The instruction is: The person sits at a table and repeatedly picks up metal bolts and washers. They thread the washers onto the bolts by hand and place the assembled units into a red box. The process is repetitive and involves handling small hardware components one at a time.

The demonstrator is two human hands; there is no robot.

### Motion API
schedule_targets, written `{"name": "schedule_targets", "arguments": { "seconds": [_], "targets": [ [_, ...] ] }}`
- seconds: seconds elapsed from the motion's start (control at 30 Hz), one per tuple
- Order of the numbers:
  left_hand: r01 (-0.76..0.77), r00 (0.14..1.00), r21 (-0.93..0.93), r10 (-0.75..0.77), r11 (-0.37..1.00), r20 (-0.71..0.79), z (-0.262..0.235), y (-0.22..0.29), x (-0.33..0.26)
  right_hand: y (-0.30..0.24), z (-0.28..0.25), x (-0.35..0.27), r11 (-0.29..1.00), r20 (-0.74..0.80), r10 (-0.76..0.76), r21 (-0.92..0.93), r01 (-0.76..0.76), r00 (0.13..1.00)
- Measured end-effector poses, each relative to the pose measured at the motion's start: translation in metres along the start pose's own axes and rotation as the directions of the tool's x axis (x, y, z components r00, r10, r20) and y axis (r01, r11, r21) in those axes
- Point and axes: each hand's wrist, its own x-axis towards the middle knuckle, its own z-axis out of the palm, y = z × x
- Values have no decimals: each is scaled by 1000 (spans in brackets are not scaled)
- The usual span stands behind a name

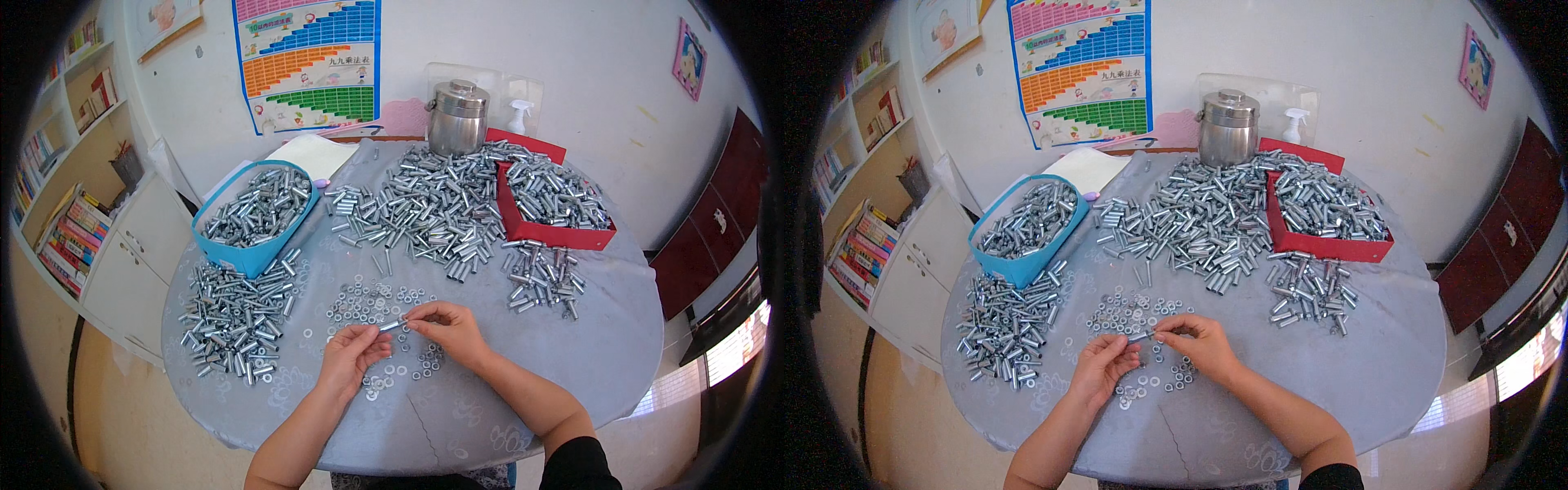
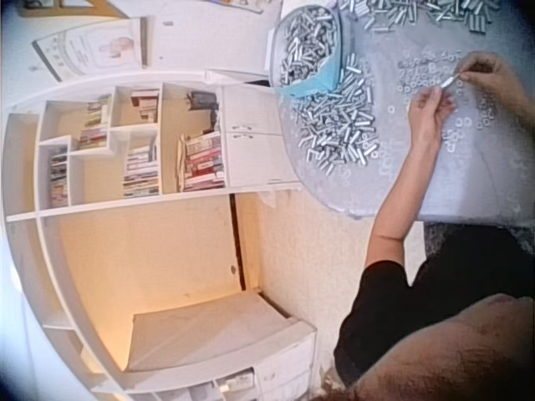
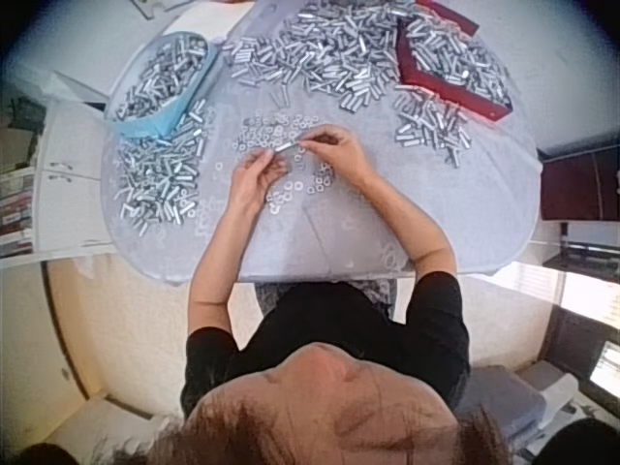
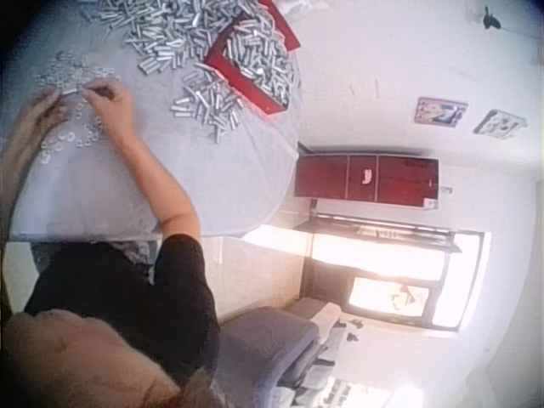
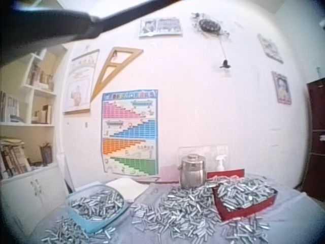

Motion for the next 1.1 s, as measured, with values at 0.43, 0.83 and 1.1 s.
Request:
{"name": "schedule_targets", "arguments": {
  "seconds": [0.43, 0.83, 1.1],
  "targets": [
    [20, 999, -48, -19, 999, 38, -3, 1, 1, -11, -5, 4, 867, 118, -153, -460, 191, 981],
    [13, 1000, -29, -12, 999, 14, 0, 1, 0, -3, -9, 5, 513, 297, -205, -779, 361, 932],
    [11, 1000, -17, -11, 1000, 3, -1, 0, 1, -12, -6, 4, 970, 6, -67, -233, 66, 998]
  ]
}}
